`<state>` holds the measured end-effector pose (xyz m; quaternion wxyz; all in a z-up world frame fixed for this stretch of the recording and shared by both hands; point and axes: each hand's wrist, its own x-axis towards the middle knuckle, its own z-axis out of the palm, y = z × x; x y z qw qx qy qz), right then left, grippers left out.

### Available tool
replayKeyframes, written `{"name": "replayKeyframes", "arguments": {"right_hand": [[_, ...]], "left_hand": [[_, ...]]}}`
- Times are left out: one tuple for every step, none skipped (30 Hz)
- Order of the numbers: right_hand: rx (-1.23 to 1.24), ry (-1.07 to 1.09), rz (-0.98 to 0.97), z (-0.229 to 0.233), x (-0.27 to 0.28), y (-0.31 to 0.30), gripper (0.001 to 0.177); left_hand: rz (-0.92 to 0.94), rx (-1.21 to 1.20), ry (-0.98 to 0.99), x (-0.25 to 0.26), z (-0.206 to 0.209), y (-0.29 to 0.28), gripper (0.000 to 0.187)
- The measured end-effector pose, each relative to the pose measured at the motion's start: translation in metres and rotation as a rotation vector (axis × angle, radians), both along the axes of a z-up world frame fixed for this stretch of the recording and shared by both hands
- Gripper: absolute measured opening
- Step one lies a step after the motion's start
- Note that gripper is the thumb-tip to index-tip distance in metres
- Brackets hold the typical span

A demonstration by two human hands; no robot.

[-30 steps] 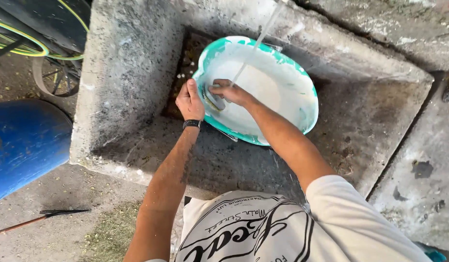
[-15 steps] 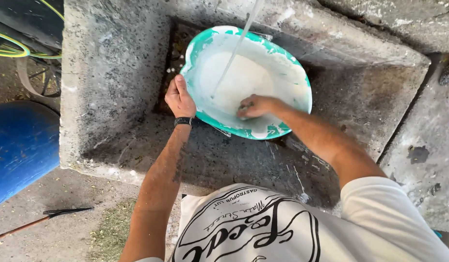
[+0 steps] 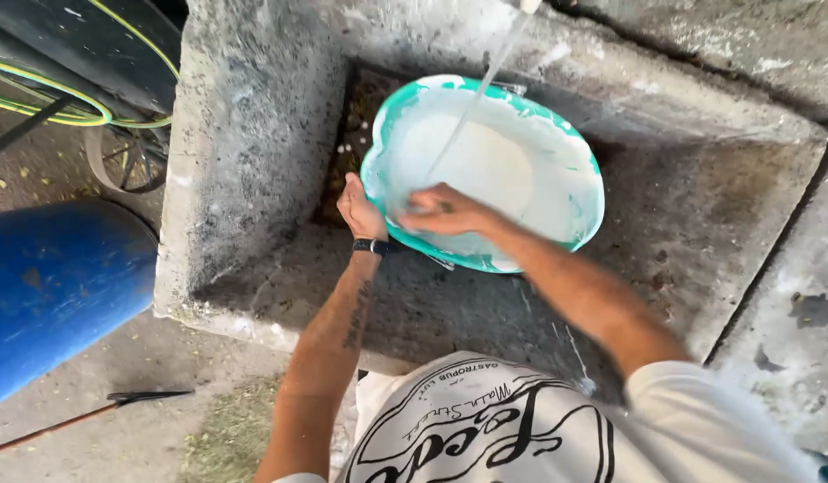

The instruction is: Washing a white bucket in an outdoor concrete sink using a brush and a sponge.

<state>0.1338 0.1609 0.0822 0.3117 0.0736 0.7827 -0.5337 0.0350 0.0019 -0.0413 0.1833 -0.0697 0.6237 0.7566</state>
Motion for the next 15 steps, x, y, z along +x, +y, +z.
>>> {"name": "replayKeyframes", "arguments": {"right_hand": [[0.123,0.031,-0.169,0.009,-0.009,-0.016,0.047],[0.247,0.062,-0.338,0.018,-0.018,-0.032,0.051],[0.246,0.060,-0.333,0.022,-0.020,-0.039,0.051],[0.072,0.195,-0.670,0.026,-0.023,-0.046,0.048],[-0.108,0.349,-0.997,0.030,-0.033,-0.047,0.045],[-0.105,0.363,-0.987,0.028,-0.026,-0.047,0.045],[0.043,0.226,-0.878,0.027,-0.017,-0.051,0.045],[0.188,0.091,-0.763,0.025,-0.008,-0.055,0.046],[0.187,0.090,-0.764,0.025,-0.007,-0.053,0.046],[0.198,0.239,-0.609,0.024,-0.005,-0.050,0.046],[0.211,0.375,-0.448,0.025,0.001,-0.048,0.045],[0.214,0.369,-0.451,0.045,-0.004,-0.051,0.045],[0.497,0.579,-0.453,0.064,-0.017,-0.045,0.040],[0.784,0.785,-0.447,0.084,-0.031,-0.041,0.034],[0.794,0.798,-0.447,0.077,-0.038,-0.038,0.034]], "left_hand": [[0.008,-0.038,-0.007,0.005,-0.018,-0.004,0.047],[0.015,-0.077,-0.015,0.009,-0.035,-0.009,0.049],[0.020,-0.078,-0.018,0.011,-0.005,-0.004,0.049],[-0.019,-0.049,-0.046,0.012,0.027,0.001,0.044],[-0.056,-0.010,-0.060,0.004,0.057,0.014,0.043],[-0.048,0.000,-0.049,0.001,0.048,0.012,0.043],[-0.046,-0.004,-0.065,0.001,0.039,0.006,0.042],[-0.045,-0.007,-0.080,0.001,0.031,0.000,0.042],[-0.046,-0.008,-0.080,0.002,0.017,0.001,0.042],[-0.015,0.094,-0.104,0.004,0.004,0.002,0.043],[0.015,0.198,-0.135,0.011,-0.009,0.003,0.045],[0.011,0.199,-0.141,0.020,-0.004,0.000,0.045],[0.010,0.167,-0.141,0.017,-0.001,0.008,0.045],[0.009,0.134,-0.140,0.014,0.003,0.016,0.045],[0.008,0.146,-0.129,0.011,0.016,0.018,0.045]]}}
